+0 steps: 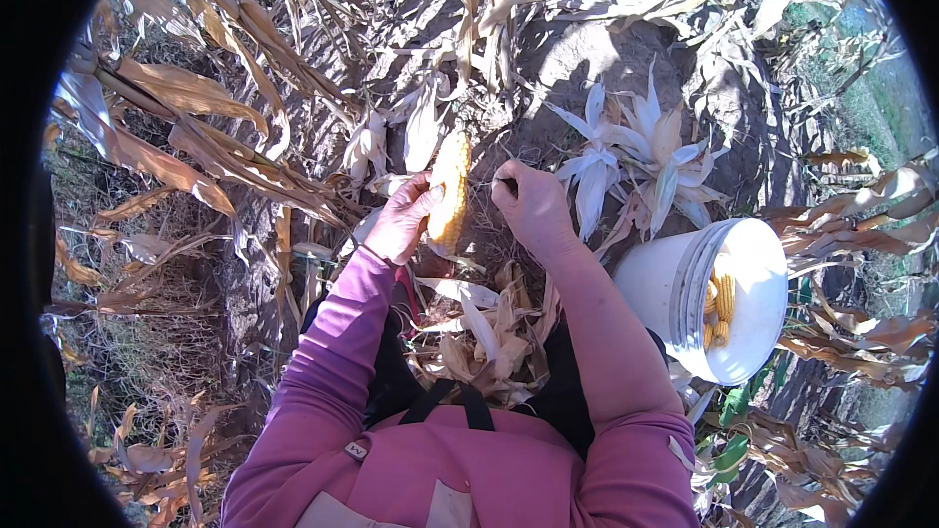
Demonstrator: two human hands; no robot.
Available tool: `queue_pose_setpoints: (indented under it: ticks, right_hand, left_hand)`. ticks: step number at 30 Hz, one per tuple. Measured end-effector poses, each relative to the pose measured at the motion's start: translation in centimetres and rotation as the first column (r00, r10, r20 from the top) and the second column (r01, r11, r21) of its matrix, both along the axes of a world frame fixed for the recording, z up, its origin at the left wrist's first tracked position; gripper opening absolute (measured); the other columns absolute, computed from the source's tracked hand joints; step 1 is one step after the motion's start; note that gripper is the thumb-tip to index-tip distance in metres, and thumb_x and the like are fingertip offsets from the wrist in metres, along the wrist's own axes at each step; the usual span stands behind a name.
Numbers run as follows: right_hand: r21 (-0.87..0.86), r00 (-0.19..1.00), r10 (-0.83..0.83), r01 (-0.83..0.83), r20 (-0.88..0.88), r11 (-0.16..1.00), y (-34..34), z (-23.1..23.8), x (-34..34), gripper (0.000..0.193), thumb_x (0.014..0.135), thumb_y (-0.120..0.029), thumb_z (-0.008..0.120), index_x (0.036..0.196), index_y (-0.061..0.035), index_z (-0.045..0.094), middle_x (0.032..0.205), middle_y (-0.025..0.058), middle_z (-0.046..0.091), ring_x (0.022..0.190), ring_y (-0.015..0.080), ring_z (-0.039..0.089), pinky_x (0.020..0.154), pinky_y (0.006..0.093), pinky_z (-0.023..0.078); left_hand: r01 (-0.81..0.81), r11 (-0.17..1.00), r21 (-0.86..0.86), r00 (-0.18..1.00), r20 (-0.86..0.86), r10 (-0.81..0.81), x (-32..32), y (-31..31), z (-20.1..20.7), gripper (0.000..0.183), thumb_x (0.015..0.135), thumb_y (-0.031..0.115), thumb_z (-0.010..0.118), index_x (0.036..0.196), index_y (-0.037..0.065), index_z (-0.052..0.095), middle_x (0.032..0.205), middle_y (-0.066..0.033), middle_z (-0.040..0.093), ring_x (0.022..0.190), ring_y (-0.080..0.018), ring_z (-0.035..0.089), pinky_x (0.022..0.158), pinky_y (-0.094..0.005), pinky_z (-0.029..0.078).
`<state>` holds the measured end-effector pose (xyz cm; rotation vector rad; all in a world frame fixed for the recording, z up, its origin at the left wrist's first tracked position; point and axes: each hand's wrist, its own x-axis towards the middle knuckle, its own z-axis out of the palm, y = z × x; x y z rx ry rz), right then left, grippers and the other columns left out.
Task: The person shucks corn cobs by hand in a cornfield, removing the husks and silk, then places the cleaned cobs into a white bucket. The person repeats this process for several cobs throughout the clip.
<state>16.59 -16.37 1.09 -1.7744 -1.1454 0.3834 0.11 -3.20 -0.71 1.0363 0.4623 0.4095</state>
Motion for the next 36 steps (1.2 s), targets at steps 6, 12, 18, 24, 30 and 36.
queue_pose_setpoints:
  ticks: [6,12,18,24,30,36]
  right_hand:
    - [-0.254,0.993,-0.03,0.0,-0.114,0.967,0.0,1.2,0.7,0.029,0.089,-0.028,0.056,0.085,-0.0002,0.059,0.068,0.017,0.061,0.066,0.0343,0.062,0.062,0.0403,0.046]
    - [-0.155,0.96,0.226,-0.252,-0.167,0.955,0.3,-0.1,-1.1,0.053,0.087,-0.049,0.054,0.092,0.0039,0.053,0.078,0.0254,0.061,0.079,0.0416,0.061,0.068,0.0451,0.046]
    - [-0.269,0.977,0.212,-0.201,0.013,0.942,0.3,1.1,-2.2,0.056,0.087,-0.053,0.051,0.095,0.0027,0.051,0.075,0.025,0.06,0.077,0.042,0.061,0.068,0.0467,0.048]
    - [-0.131,0.988,0.082,-0.065,0.133,0.989,0.4,0.6,-2.9,0.034,0.092,-0.036,0.047,0.092,-0.0025,0.052,0.067,0.0199,0.059,0.068,0.0394,0.06,0.064,0.0484,0.046]
    - [-0.087,0.991,-0.002,0.014,0.131,0.996,0.6,0.8,-2.9,0.024,0.091,-0.026,0.048,0.086,-0.0022,0.053,0.066,0.0209,0.057,0.066,0.0403,0.058,0.059,0.0473,0.044]
    - [-0.021,0.968,-0.201,0.206,0.147,0.978,0.3,0.3,-0.3,0.016,0.088,-0.017,0.053,0.082,-0.002,0.053,0.06,0.0182,0.054,0.057,0.034,0.057,0.055,0.0402,0.043]
  left_hand:
    - [-0.037,0.999,-0.039,0.998,-0.045,0.035,-0.1,-0.2,0.9,0.035,0.093,0.026,0.058,0.116,0.001,0.051,0.103,-0.0034,0.06,0.093,-0.0106,0.056,0.085,-0.0247,0.045]
    - [-0.043,0.997,-0.07,0.996,-0.086,0.037,0.0,-0.6,1.5,0.039,0.094,0.027,0.055,0.12,-0.001,0.049,0.104,-0.0051,0.06,0.093,-0.0117,0.057,0.084,-0.0249,0.046]
    - [0.036,0.99,-0.133,0.999,-0.004,-0.037,-0.3,-0.5,0.3,0.042,0.094,0.025,0.053,0.125,-0.002,0.047,0.114,-0.0104,0.058,0.105,-0.0182,0.057,0.093,-0.0324,0.045]
    - [0.065,0.992,-0.109,0.998,0.024,-0.063,-0.2,-1.0,0.6,0.041,0.097,0.026,0.048,0.126,-0.003,0.046,0.118,-0.0123,0.057,0.109,-0.0202,0.056,0.095,-0.034,0.044]
    - [0.084,0.975,-0.206,0.994,0.089,-0.067,-0.2,-1.0,1.2,0.038,0.095,0.023,0.051,0.124,-0.002,0.049,0.115,-0.0109,0.059,0.106,-0.0195,0.057,0.093,-0.0336,0.045]
    - [-0.054,0.988,-0.142,0.999,-0.011,0.053,-0.4,-0.8,0.4,0.033,0.093,0.026,0.057,0.116,0.003,0.052,0.103,-0.0026,0.06,0.093,-0.011,0.057,0.084,-0.0244,0.046]
